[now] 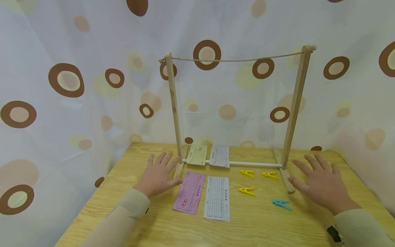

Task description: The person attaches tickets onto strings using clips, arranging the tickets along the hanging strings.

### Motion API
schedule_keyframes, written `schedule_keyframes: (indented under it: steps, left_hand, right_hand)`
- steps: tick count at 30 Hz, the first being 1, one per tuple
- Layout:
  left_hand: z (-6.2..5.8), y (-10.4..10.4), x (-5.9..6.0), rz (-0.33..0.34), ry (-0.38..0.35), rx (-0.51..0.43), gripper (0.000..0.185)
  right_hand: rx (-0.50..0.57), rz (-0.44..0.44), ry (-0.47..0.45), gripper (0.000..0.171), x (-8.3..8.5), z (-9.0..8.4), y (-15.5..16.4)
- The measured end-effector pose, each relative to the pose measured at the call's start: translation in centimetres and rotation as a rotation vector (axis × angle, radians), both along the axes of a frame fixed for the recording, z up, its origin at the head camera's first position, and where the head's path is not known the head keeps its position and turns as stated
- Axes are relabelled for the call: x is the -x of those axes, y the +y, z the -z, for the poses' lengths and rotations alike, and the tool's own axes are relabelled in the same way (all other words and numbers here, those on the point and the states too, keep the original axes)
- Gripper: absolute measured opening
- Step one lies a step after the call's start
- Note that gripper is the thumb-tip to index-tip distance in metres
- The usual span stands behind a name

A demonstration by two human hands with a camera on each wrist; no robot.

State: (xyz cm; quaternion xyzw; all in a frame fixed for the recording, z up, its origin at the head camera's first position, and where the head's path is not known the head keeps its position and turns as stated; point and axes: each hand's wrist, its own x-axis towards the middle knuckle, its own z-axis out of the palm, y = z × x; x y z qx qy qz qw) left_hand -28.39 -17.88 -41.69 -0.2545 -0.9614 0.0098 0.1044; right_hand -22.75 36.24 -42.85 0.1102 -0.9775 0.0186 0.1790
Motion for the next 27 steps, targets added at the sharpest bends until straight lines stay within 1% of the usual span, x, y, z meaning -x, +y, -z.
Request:
schedule_keyframes:
  steps: [5, 9, 11, 16, 21, 27]
  left_hand:
    - [0.1, 0.6, 0.0, 0.035, -0.012, 0.022, 0.083]
    - [0.3, 1.3, 0.1, 0.065, -0.009, 0.014, 0.082]
    - [0.3, 1.7, 0.1, 0.083, -0.019, 0.001, 0.081]
    - [0.4, 2.7, 0.0, 0.119, -0.081, -0.03, 0.08]
    - [0.7, 3.6, 0.2, 0.136, -0.113, -0.027, 0.08]
    - [0.8, 5.0, 0.6, 0.163, -0.186, -0.046, 0.078]
  right_hand:
    - [0.04, -0.035, -0.054, 0.068, -0.1, 0.3, -0.3]
    - [0.074, -0.05, -0.101, 0.066, -0.2, 0.3, -0.5]
    - [0.076, -0.051, -0.113, 0.066, -0.3, 0.4, -0.6]
    - [0.079, -0.053, -0.154, 0.062, -0.6, 0.6, -0.9]
    - [0.103, -0.072, -0.192, 0.059, -0.8, 0.8, -1.1]
    - [0.165, -0.107, -0.248, 0.056, -0.8, 1.1, -1.0]
